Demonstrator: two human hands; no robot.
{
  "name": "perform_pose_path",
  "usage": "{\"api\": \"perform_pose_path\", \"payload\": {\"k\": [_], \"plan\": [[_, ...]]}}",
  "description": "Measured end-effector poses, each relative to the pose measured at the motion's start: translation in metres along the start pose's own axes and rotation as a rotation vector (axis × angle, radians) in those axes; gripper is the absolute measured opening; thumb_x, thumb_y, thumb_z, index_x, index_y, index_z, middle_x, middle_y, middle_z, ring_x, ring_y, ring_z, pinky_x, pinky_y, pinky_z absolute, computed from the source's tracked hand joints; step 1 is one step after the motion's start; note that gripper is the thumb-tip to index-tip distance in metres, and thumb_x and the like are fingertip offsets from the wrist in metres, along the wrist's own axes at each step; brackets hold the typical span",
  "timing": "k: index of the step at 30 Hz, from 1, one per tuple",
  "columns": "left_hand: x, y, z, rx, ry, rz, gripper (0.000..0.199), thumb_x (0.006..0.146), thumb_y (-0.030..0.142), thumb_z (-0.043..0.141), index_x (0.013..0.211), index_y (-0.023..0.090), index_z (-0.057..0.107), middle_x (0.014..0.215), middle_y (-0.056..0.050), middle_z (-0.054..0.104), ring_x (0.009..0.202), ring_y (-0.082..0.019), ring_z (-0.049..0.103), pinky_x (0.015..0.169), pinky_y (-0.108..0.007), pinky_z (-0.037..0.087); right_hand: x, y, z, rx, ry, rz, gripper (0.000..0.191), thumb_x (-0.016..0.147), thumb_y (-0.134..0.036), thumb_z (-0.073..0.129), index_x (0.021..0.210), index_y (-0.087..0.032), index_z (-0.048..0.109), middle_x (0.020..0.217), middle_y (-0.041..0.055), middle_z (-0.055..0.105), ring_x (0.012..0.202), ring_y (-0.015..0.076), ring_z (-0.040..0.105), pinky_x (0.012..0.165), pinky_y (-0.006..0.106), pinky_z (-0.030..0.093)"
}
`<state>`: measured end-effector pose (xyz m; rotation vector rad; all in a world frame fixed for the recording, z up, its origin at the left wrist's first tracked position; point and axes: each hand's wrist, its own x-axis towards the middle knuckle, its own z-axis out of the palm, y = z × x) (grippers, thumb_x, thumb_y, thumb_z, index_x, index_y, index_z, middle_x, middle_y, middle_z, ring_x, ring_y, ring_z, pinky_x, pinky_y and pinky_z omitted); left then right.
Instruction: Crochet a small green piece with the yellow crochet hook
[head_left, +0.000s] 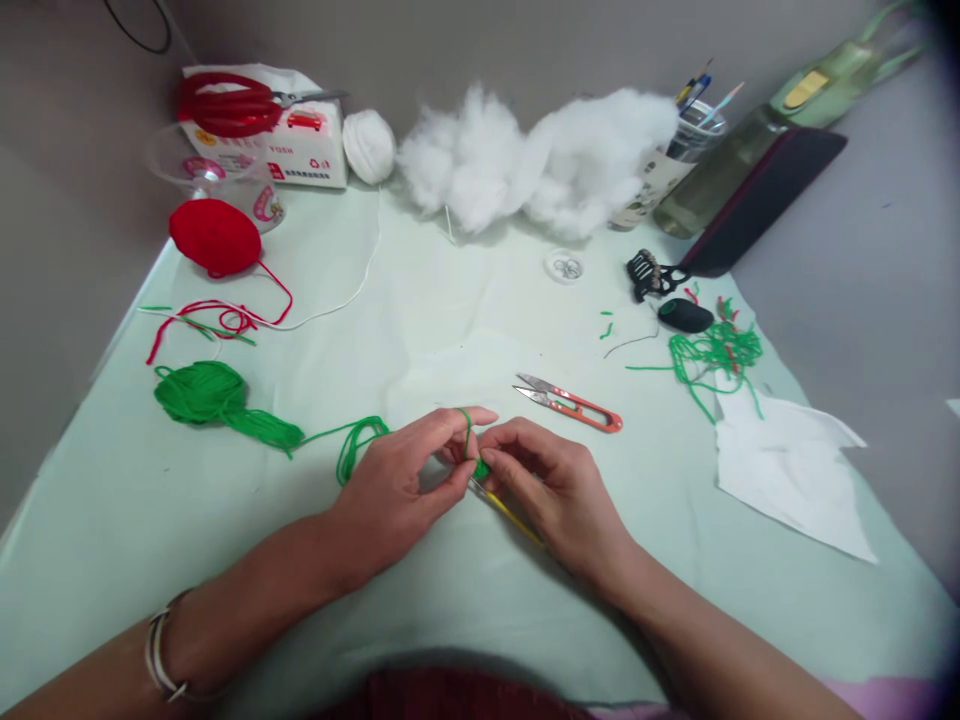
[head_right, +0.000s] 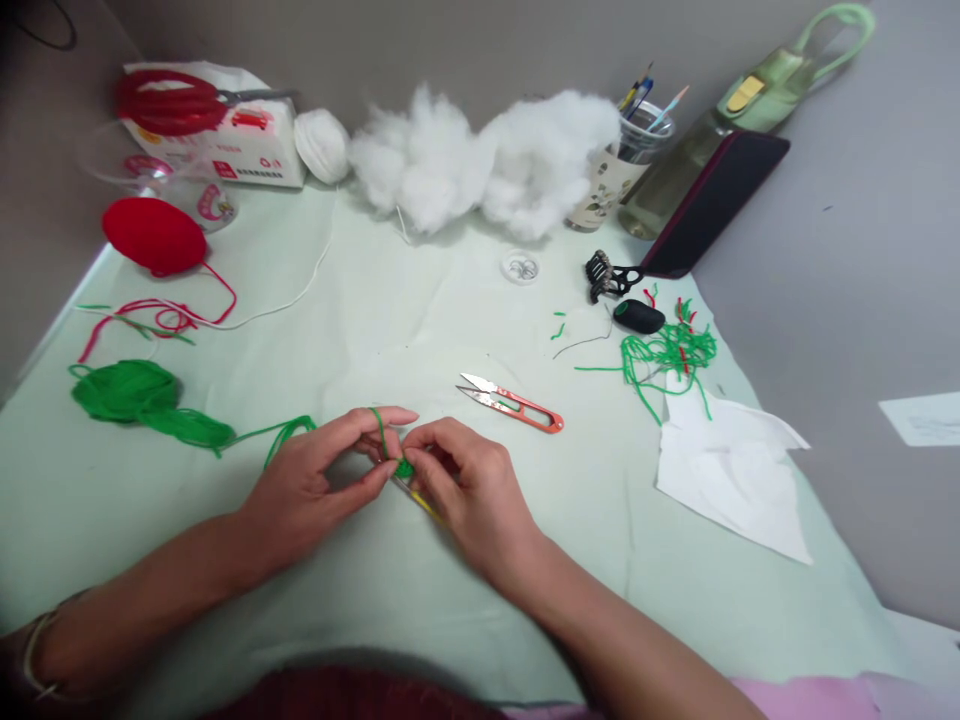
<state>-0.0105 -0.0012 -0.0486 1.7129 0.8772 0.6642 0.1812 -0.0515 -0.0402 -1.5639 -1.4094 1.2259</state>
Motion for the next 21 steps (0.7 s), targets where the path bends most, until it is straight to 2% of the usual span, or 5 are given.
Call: {"api": "perform_pose_path", "payload": {"k": [5, 7, 12, 18, 21], "plan": [[-0.0016, -0.0013, 0.0024, -0.009, 0.034, -0.014, 0.01, 0.095, 0.013, 0.06, 0.094, 0.022, 0.065, 0.097, 0.0, 0.069, 0.09, -0.012, 0.073, 0.092, -0.025, 0.059, 0.0022, -0.0009, -0.001, 0.016, 0.028, 0.003, 0.015, 0.095, -0.028, 0.064, 0.092, -0.02, 0.076, 0.084, 0.0022, 0.073, 0.071, 0.0134, 0.063, 0.065, 0.025, 0.049], [-0.0014, -0.0011, 0.003, -0.03, 0.052, -0.025, 0.012, 0.095, 0.015, 0.061, 0.103, 0.022, 0.067, 0.097, 0.001, 0.071, 0.091, -0.012, 0.074, 0.093, -0.025, 0.059, 0.0025, -0.0012, -0.0012, -0.005, 0.044, -0.034, 0.014, 0.095, -0.027, 0.066, 0.091, -0.02, 0.077, 0.084, 0.0018, 0.074, 0.072, 0.0133, 0.064, 0.066, 0.025, 0.049], [-0.0018, -0.0009, 0.0034, -0.069, 0.09, -0.045, 0.032, 0.095, 0.016, 0.064, 0.127, 0.024, 0.064, 0.095, 0.002, 0.074, 0.09, -0.013, 0.074, 0.093, -0.026, 0.061, 0.002, -0.0015, -0.001, -0.026, 0.067, -0.074, 0.01, 0.094, -0.024, 0.07, 0.089, -0.021, 0.078, 0.083, 0.0005, 0.075, 0.071, 0.0126, 0.066, 0.067, 0.024, 0.05], [-0.0019, -0.0009, 0.002, -0.107, 0.102, -0.078, 0.031, 0.094, 0.018, 0.066, 0.124, 0.023, 0.065, 0.094, 0.002, 0.075, 0.089, -0.014, 0.075, 0.093, -0.027, 0.061, 0.0021, -0.0042, 0.0004, 0.016, 0.083, -0.024, 0.01, 0.091, -0.027, 0.072, 0.085, -0.021, 0.076, 0.077, -0.0002, 0.075, 0.067, 0.012, 0.065, 0.064, 0.023, 0.051], [-0.0014, 0.0002, 0.001, -0.145, 0.093, -0.105, 0.023, 0.093, 0.02, 0.068, 0.116, 0.023, 0.068, 0.096, 0.002, 0.076, 0.088, -0.015, 0.076, 0.093, -0.028, 0.062, 0.0027, -0.0045, 0.0017, 0.056, 0.094, -0.009, 0.009, 0.089, -0.028, 0.075, 0.084, -0.02, 0.073, 0.071, -0.0009, 0.074, 0.062, 0.0118, 0.064, 0.06, 0.022, 0.051]]}}
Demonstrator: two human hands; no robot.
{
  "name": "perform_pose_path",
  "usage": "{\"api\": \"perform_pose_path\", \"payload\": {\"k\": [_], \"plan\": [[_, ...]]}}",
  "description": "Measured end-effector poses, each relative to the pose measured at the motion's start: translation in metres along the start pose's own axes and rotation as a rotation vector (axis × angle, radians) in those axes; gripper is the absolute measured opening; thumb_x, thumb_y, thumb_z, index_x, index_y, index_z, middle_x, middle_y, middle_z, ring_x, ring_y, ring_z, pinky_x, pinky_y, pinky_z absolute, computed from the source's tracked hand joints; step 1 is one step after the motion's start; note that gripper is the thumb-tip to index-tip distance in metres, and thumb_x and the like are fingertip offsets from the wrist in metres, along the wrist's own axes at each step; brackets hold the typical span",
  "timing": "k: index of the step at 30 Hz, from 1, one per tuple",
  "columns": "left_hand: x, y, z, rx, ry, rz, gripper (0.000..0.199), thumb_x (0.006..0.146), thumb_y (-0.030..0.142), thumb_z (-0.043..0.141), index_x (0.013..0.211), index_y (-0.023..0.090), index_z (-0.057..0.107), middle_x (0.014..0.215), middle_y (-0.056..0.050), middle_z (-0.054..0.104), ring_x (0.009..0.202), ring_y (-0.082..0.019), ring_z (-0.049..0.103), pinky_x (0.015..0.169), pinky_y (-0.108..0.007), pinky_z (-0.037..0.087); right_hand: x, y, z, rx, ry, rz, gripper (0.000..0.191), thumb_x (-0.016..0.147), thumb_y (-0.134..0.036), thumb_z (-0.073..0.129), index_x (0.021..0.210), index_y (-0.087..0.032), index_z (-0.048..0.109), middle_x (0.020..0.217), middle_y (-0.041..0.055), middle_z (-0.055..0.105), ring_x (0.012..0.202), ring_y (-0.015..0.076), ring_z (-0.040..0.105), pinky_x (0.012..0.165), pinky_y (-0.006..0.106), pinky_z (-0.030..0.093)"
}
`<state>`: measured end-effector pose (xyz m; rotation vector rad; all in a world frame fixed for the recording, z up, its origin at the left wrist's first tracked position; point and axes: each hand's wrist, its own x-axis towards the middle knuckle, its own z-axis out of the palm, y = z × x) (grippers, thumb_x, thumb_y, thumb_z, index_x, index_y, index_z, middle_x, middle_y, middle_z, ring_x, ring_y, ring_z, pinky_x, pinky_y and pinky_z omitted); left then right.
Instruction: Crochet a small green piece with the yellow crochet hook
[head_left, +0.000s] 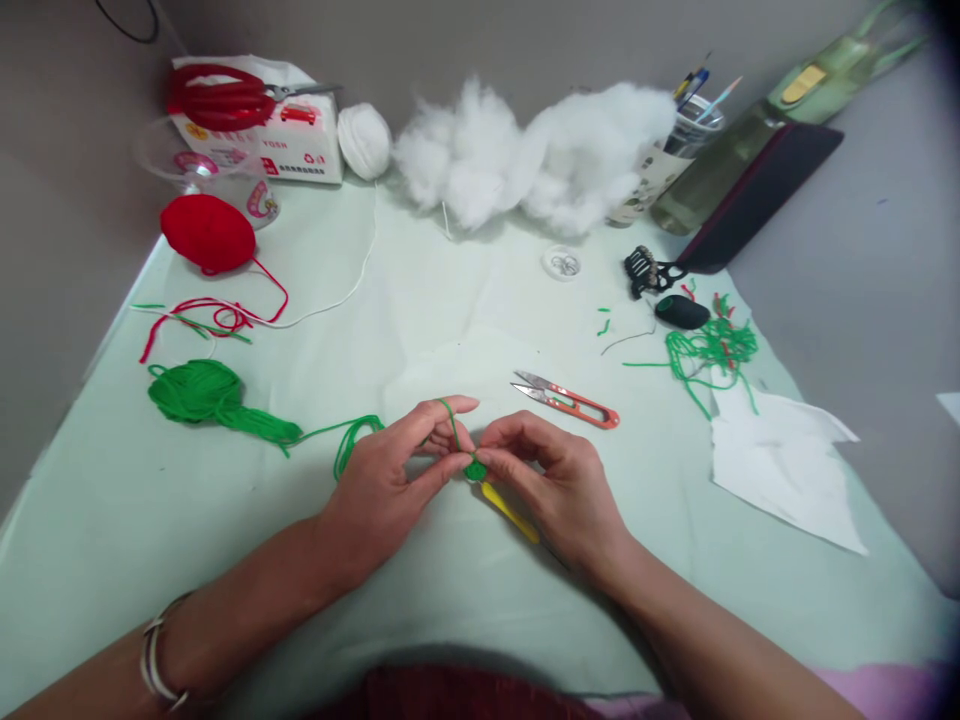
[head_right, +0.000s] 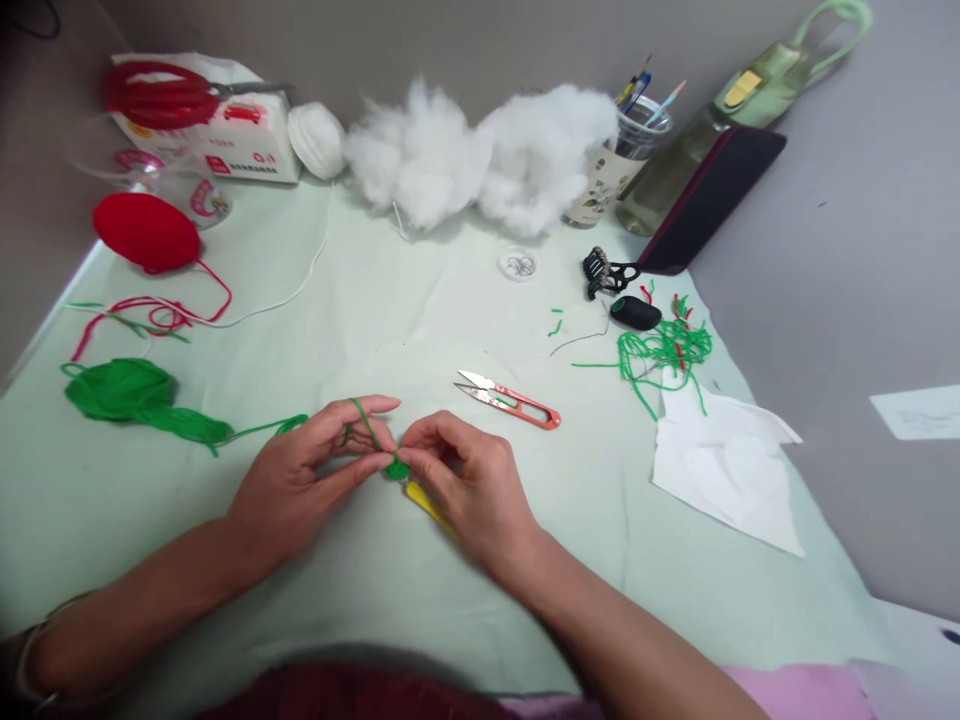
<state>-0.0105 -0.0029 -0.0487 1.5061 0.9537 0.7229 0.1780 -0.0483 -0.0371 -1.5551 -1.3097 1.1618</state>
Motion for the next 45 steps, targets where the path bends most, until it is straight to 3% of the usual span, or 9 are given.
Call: {"api": "perform_pose_path", "payload": {"k": [13, 19, 30, 39, 45], "plan": [[0.0, 0.002, -0.001, -0.086, -0.006, -0.115, 0.04, 0.09, 0.022, 0.068, 0.13, 0.022, 0.064, 0.091, 0.003, 0.07, 0.082, -0.014, 0.076, 0.091, -0.031, 0.064, -0.001, -0.002, 0.0, 0.011, -0.046, -0.038, 0.012, 0.095, -0.025, 0.068, 0.086, -0.02, 0.071, 0.069, -0.0013, 0.072, 0.061, 0.0117, 0.065, 0.059, 0.022, 0.051], [0.0, 0.006, -0.001, -0.1, 0.024, -0.133, 0.046, 0.09, 0.024, 0.068, 0.135, 0.022, 0.06, 0.093, 0.003, 0.067, 0.087, -0.014, 0.075, 0.095, -0.031, 0.062, -0.002, -0.004, 0.001, -0.047, -0.057, -0.1, 0.007, 0.089, -0.025, 0.077, 0.092, -0.021, 0.073, 0.082, 0.0006, 0.074, 0.071, 0.0134, 0.067, 0.067, 0.025, 0.054], [0.003, 0.008, -0.005, -0.263, -0.044, -0.257, 0.043, 0.084, 0.024, 0.073, 0.126, 0.021, 0.064, 0.091, 0.003, 0.066, 0.088, -0.016, 0.07, 0.093, -0.034, 0.058, -0.002, -0.002, 0.001, -0.184, 0.001, -0.26, 0.009, 0.094, -0.018, 0.07, 0.086, -0.023, 0.069, 0.082, 0.0001, 0.068, 0.071, 0.0129, 0.064, 0.066, 0.025, 0.053], [0.004, 0.005, -0.005, -0.308, -0.039, -0.3, 0.055, 0.084, 0.029, 0.076, 0.136, 0.019, 0.06, 0.093, 0.002, 0.07, 0.095, -0.018, 0.072, 0.1, -0.036, 0.056, -0.003, -0.001, 0.001, -0.209, -0.045, -0.256, 0.009, 0.095, -0.015, 0.067, 0.09, -0.022, 0.071, 0.086, 0.002, 0.071, 0.079, 0.0144, 0.068, 0.073, 0.027, 0.055], [0.003, 0.003, -0.005, -0.289, -0.034, -0.288, 0.053, 0.086, 0.031, 0.074, 0.136, 0.019, 0.061, 0.096, 0.001, 0.073, 0.099, -0.019, 0.074, 0.102, -0.037, 0.057, -0.003, 0.0, 0.001, -0.211, -0.044, -0.25, 0.003, 0.096, -0.023, 0.071, 0.092, -0.023, 0.073, 0.088, 0.0032, 0.073, 0.081, 0.0165, 0.069, 0.073, 0.029, 0.056]]}}
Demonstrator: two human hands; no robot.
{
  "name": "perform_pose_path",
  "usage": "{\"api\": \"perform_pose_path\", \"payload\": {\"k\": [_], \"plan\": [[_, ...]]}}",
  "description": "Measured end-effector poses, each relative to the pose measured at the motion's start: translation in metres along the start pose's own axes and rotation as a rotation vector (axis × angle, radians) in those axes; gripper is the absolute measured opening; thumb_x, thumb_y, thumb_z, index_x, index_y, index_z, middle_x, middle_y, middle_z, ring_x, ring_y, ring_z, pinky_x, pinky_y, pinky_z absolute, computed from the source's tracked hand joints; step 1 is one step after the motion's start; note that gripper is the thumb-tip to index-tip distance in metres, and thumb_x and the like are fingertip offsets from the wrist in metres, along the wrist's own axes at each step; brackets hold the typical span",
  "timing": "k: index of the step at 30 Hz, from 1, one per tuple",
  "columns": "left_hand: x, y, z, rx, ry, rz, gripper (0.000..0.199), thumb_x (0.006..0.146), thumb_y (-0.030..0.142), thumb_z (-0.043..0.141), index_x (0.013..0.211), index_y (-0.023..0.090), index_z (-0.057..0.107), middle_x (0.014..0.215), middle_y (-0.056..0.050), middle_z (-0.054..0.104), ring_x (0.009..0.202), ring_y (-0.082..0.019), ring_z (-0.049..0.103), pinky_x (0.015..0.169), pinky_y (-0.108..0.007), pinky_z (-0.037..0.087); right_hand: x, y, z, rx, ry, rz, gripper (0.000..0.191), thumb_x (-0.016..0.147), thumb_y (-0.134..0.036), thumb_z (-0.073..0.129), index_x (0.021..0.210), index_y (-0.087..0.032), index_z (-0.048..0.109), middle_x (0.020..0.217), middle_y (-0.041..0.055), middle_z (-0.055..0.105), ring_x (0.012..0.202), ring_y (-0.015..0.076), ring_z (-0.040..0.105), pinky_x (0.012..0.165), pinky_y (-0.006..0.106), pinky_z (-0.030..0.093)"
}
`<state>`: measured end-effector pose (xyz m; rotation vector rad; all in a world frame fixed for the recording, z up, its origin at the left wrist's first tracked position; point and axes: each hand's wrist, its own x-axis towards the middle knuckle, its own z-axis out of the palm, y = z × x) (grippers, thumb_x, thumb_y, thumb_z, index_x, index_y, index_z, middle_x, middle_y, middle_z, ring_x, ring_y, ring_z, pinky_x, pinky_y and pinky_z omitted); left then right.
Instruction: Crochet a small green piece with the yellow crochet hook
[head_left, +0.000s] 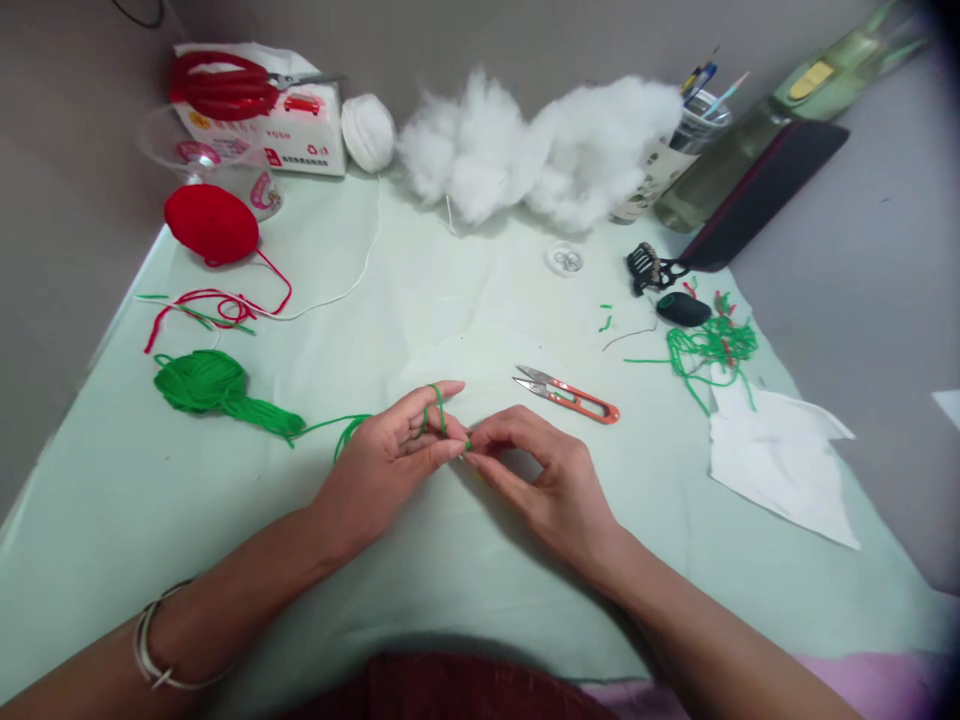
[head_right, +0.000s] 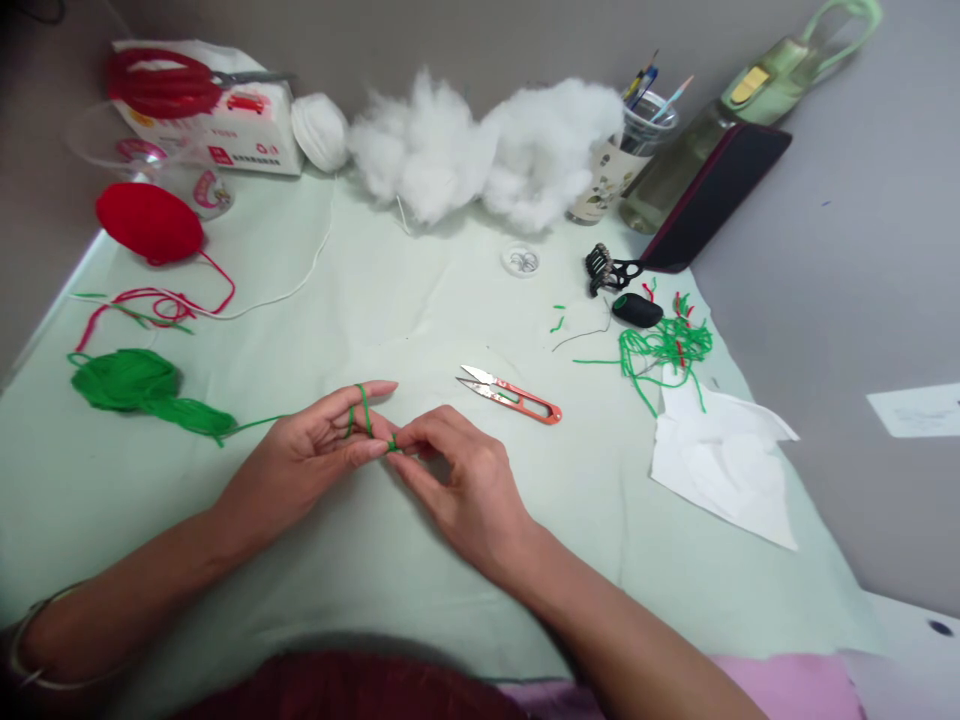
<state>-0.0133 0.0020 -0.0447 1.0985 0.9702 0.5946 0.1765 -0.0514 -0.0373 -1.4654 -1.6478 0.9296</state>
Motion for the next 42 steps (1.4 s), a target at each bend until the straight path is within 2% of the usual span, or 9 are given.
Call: {"api": "perform_pose_path", "payload": {"k": [4, 12, 17, 24, 31, 33, 37, 42], "plan": [[-0.0013, -0.0005, -0.0005, 0.033, 0.016, 0.036, 0.039, 0.086, 0.031, 0.075, 0.123, 0.021, 0.067, 0.094, 0.002, 0.075, 0.1, -0.02, 0.075, 0.105, -0.039, 0.057, 0.0001, 0.0005, 0.0014, 0.005, 0.009, 0.011, 0.007, 0.096, -0.028, 0.072, 0.092, -0.023, 0.074, 0.088, 0.004, 0.074, 0.08, 0.0177, 0.07, 0.07, 0.03, 0.056], [-0.0019, 0.0017, -0.0041, 0.058, 0.052, 0.025, 0.019, 0.082, 0.03, 0.079, 0.098, 0.021, 0.074, 0.095, -0.002, 0.082, 0.099, -0.022, 0.078, 0.1, -0.038, 0.059, -0.0004, -0.0011, 0.0022, 0.027, -0.025, 0.048, 0.006, 0.097, -0.027, 0.071, 0.094, -0.023, 0.074, 0.091, 0.0043, 0.075, 0.081, 0.0174, 0.071, 0.073, 0.03, 0.056], [-0.0022, 0.0006, -0.0043, 0.08, 0.056, 0.032, 0.025, 0.082, 0.032, 0.081, 0.104, 0.022, 0.075, 0.09, 0.0, 0.081, 0.098, -0.022, 0.078, 0.101, -0.039, 0.059, 0.0006, -0.0012, 0.0014, 0.019, -0.052, 0.077, 0.009, 0.097, -0.02, 0.067, 0.093, -0.023, 0.074, 0.093, 0.0048, 0.075, 0.084, 0.0177, 0.071, 0.075, 0.03, 0.054], [-0.0041, -0.0035, -0.0028, 0.211, 0.061, 0.1, 0.023, 0.087, 0.029, 0.072, 0.109, 0.021, 0.073, 0.091, 0.0, 0.075, 0.098, -0.02, 0.075, 0.106, -0.04, 0.055, 0.0026, -0.0052, 0.0053, -0.015, -0.022, 0.082, 0.013, 0.092, -0.014, 0.062, 0.082, -0.021, 0.067, 0.083, 0.0016, 0.068, 0.074, 0.0138, 0.063, 0.068, 0.027, 0.049], [-0.0035, -0.0027, -0.003, 0.245, 0.027, 0.09, 0.005, 0.086, 0.026, 0.067, 0.09, 0.022, 0.065, 0.107, -0.003, 0.072, 0.105, -0.021, 0.072, 0.107, -0.041, 0.053, 0.0033, -0.0042, 0.0096, -0.013, -0.026, 0.111, 0.011, 0.092, -0.017, 0.06, 0.084, -0.021, 0.067, 0.083, 0.0013, 0.066, 0.073, 0.0138, 0.06, 0.066, 0.028, 0.047], [-0.0037, -0.0017, -0.0022, 0.244, 0.027, 0.088, 0.009, 0.086, 0.025, 0.066, 0.095, 0.023, 0.065, 0.107, -0.003, 0.071, 0.104, -0.021, 0.072, 0.107, -0.042, 0.053, 0.0031, -0.0043, 0.0094, -0.01, -0.032, 0.114, 0.012, 0.092, -0.017, 0.06, 0.085, -0.021, 0.069, 0.083, 0.0013, 0.067, 0.074, 0.014, 0.061, 0.067, 0.028, 0.047], [-0.0037, -0.0008, -0.0007, 0.221, 0.048, 0.087, 0.027, 0.086, 0.024, 0.066, 0.113, 0.023, 0.063, 0.094, 0.001, 0.069, 0.098, -0.02, 0.072, 0.104, -0.043, 0.054, 0.0024, -0.0055, 0.0066, -0.007, 0.012, 0.11, 0.009, 0.093, -0.018, 0.061, 0.086, -0.022, 0.066, 0.086, 0.0014, 0.068, 0.076, 0.0144, 0.062, 0.07, 0.029, 0.049], [-0.003, -0.0028, -0.0012, 0.199, 0.051, 0.098, 0.031, 0.087, 0.025, 0.066, 0.117, 0.022, 0.062, 0.093, 0.001, 0.069, 0.098, -0.019, 0.072, 0.105, -0.042, 0.053, 0.0013, -0.004, 0.0043, -0.024, -0.001, 0.042, 0.011, 0.093, -0.016, 0.064, 0.084, -0.022, 0.066, 0.091, 0.0032, 0.069, 0.083, 0.0162, 0.066, 0.073, 0.03, 0.05]]}}
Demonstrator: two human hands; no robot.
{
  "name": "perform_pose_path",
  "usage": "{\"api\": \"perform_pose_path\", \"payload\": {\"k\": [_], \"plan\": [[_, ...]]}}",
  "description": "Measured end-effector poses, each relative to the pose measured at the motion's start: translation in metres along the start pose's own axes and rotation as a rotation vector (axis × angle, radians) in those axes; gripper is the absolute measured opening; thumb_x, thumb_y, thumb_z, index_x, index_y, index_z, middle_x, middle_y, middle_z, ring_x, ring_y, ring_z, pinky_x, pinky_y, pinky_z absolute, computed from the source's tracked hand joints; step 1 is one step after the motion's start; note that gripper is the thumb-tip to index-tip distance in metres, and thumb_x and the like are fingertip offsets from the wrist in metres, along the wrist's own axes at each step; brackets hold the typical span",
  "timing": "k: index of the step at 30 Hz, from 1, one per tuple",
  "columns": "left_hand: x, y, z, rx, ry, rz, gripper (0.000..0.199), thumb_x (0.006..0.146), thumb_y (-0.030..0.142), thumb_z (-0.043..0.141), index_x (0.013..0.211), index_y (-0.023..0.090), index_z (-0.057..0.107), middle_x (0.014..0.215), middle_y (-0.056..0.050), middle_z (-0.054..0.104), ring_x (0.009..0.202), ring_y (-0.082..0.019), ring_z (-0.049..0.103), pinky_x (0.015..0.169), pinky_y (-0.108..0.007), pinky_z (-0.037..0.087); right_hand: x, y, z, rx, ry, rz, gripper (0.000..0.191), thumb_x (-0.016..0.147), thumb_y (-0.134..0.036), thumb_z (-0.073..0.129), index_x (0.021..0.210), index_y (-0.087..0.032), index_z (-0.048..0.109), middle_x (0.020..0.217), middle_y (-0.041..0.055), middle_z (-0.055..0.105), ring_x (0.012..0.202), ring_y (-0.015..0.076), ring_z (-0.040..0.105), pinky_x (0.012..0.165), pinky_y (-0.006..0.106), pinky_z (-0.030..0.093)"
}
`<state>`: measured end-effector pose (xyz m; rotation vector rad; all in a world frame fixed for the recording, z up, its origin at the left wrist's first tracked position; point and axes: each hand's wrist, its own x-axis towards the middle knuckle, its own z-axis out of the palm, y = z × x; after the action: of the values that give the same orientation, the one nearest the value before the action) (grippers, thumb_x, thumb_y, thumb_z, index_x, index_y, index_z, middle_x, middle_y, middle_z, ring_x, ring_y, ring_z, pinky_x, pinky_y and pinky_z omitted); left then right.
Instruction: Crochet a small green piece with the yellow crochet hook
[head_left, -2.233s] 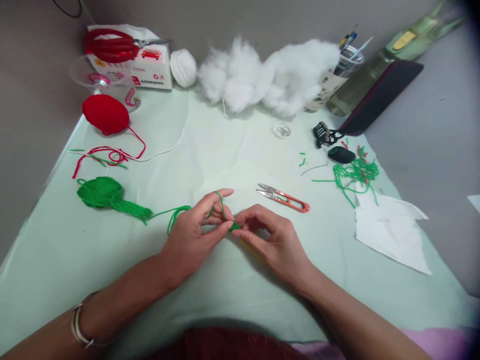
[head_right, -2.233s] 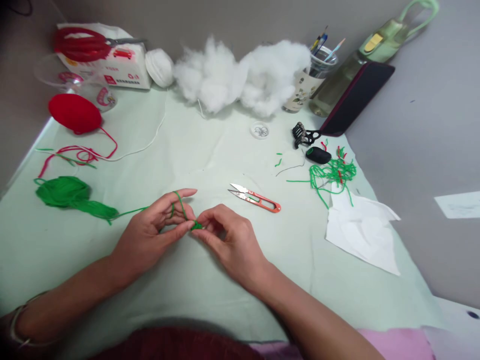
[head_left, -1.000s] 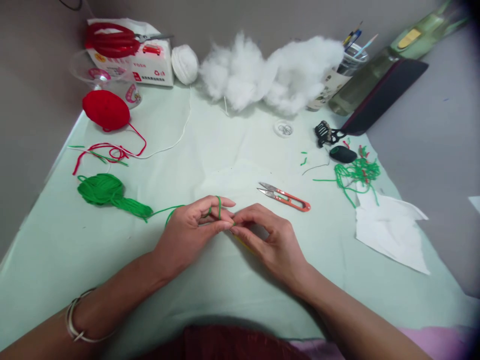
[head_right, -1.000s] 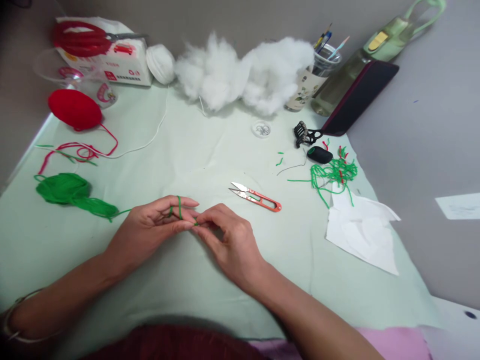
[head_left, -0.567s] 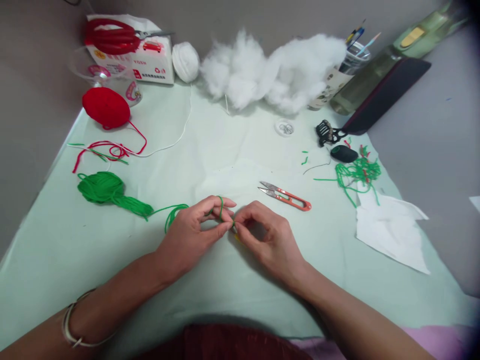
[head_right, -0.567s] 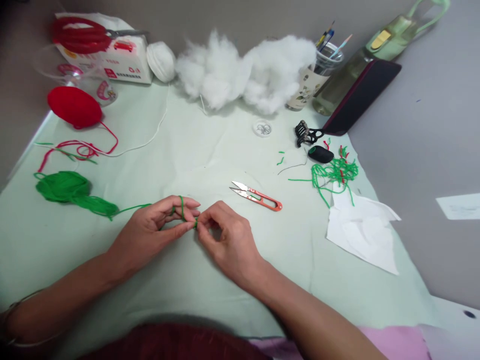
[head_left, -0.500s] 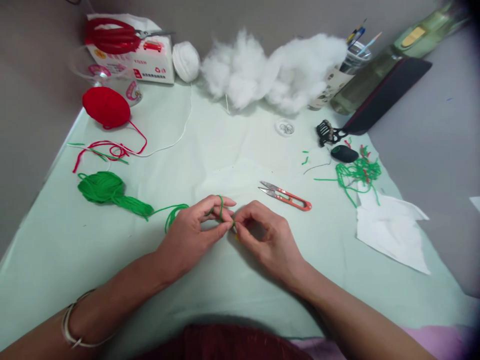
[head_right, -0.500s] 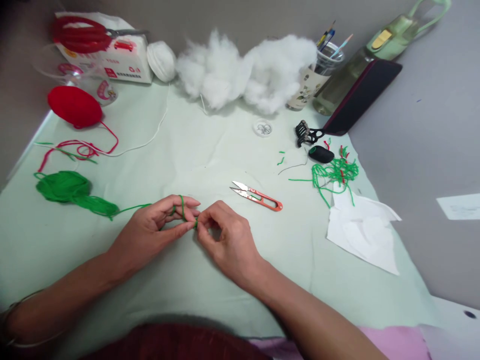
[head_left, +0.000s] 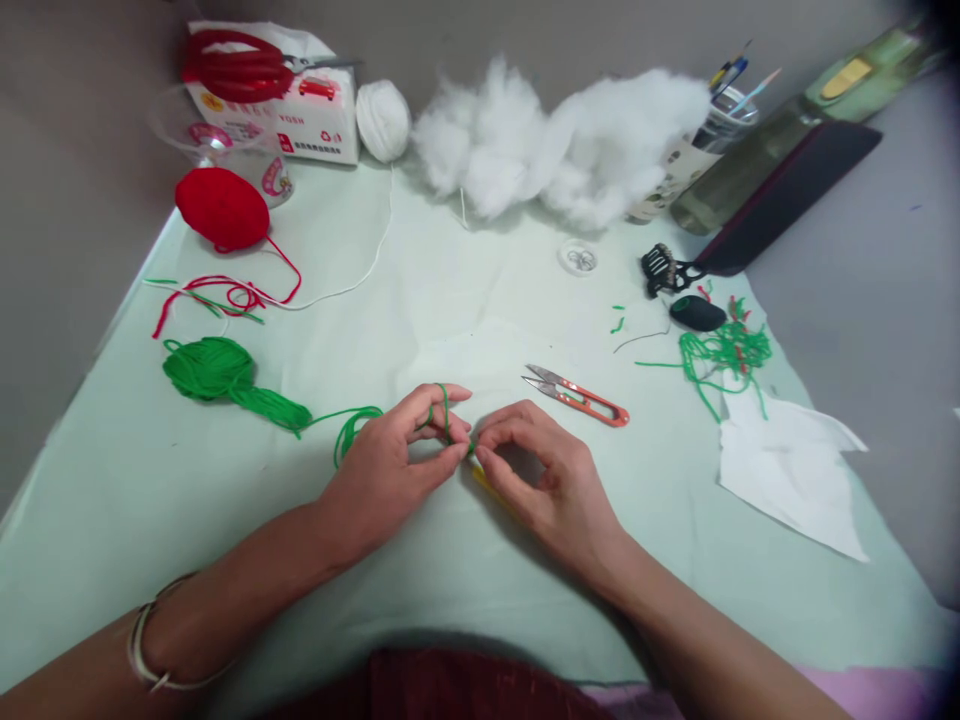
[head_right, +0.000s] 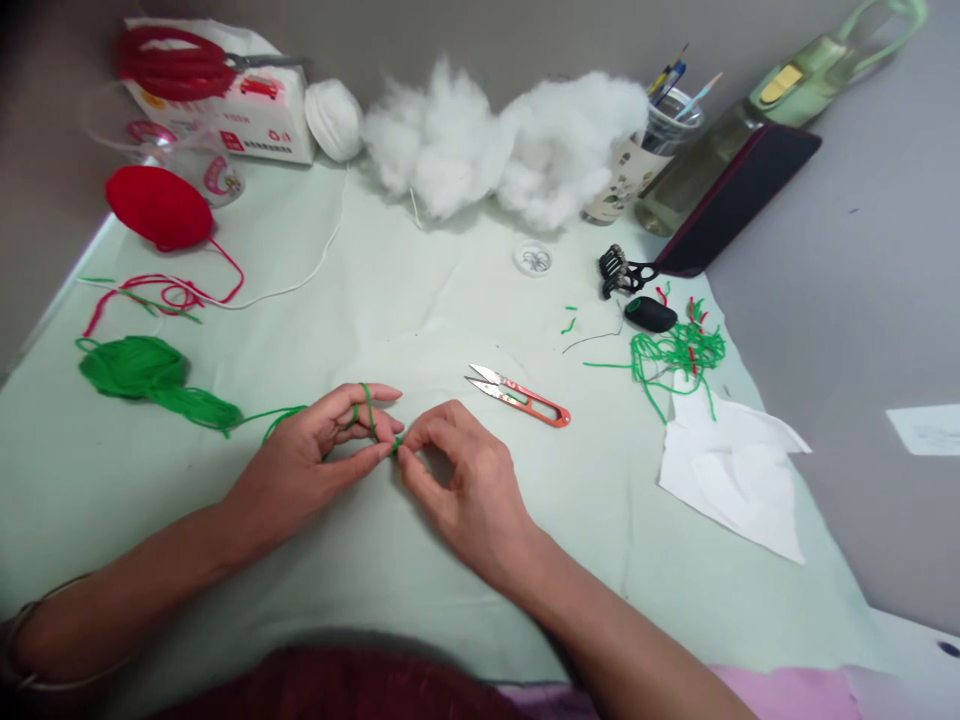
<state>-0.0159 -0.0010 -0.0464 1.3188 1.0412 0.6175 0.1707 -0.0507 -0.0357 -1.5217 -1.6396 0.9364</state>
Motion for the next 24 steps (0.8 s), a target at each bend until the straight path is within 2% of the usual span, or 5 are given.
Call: {"api": "perform_pose_path", "payload": {"k": [4, 11, 19, 24], "plan": [[-0.0001, -0.0027, -0.0011, -0.019, -0.001, -0.004, 0.026, 0.087, 0.028, 0.067, 0.112, 0.022, 0.063, 0.095, -0.001, 0.072, 0.101, -0.021, 0.072, 0.106, -0.044, 0.053, -0.0002, 0.0031, 0.0032, -0.005, 0.0, -0.029, 0.009, 0.093, -0.016, 0.066, 0.087, -0.022, 0.069, 0.092, 0.0031, 0.071, 0.085, 0.0169, 0.067, 0.075, 0.031, 0.052], [-0.0009, -0.0022, -0.0008, -0.027, -0.006, -0.022, 0.032, 0.086, 0.029, 0.07, 0.117, 0.023, 0.063, 0.089, 0.0, 0.073, 0.113, -0.023, 0.073, 0.107, -0.042, 0.053, 0.0, 0.0027, 0.0093, -0.026, 0.021, -0.011, 0.013, 0.089, -0.012, 0.063, 0.082, -0.023, 0.064, 0.09, 0.0035, 0.071, 0.084, 0.0187, 0.067, 0.074, 0.033, 0.051], [-0.0016, -0.0012, 0.0015, 0.146, 0.022, 0.046, 0.034, 0.087, 0.023, 0.06, 0.121, 0.022, 0.061, 0.092, 0.001, 0.068, 0.094, -0.019, 0.073, 0.099, -0.039, 0.056, 0.0029, 0.0009, 0.0085, -0.05, 0.015, -0.018, 0.015, 0.084, -0.01, 0.061, 0.077, -0.023, 0.061, 0.09, 0.0042, 0.07, 0.083, 0.0189, 0.067, 0.072, 0.031, 0.05], [-0.0013, 0.0, -0.0007, 0.185, -0.004, 0.057, 0.024, 0.087, 0.022, 0.058, 0.111, 0.022, 0.06, 0.093, 0.001, 0.066, 0.099, -0.02, 0.074, 0.098, -0.039, 0.055, 0.0026, 0.0011, 0.0081, -0.023, 0.019, -0.012, 0.014, 0.085, -0.01, 0.062, 0.078, -0.023, 0.065, 0.091, 0.0041, 0.069, 0.084, 0.0177, 0.067, 0.067, 0.029, 0.049]]}}
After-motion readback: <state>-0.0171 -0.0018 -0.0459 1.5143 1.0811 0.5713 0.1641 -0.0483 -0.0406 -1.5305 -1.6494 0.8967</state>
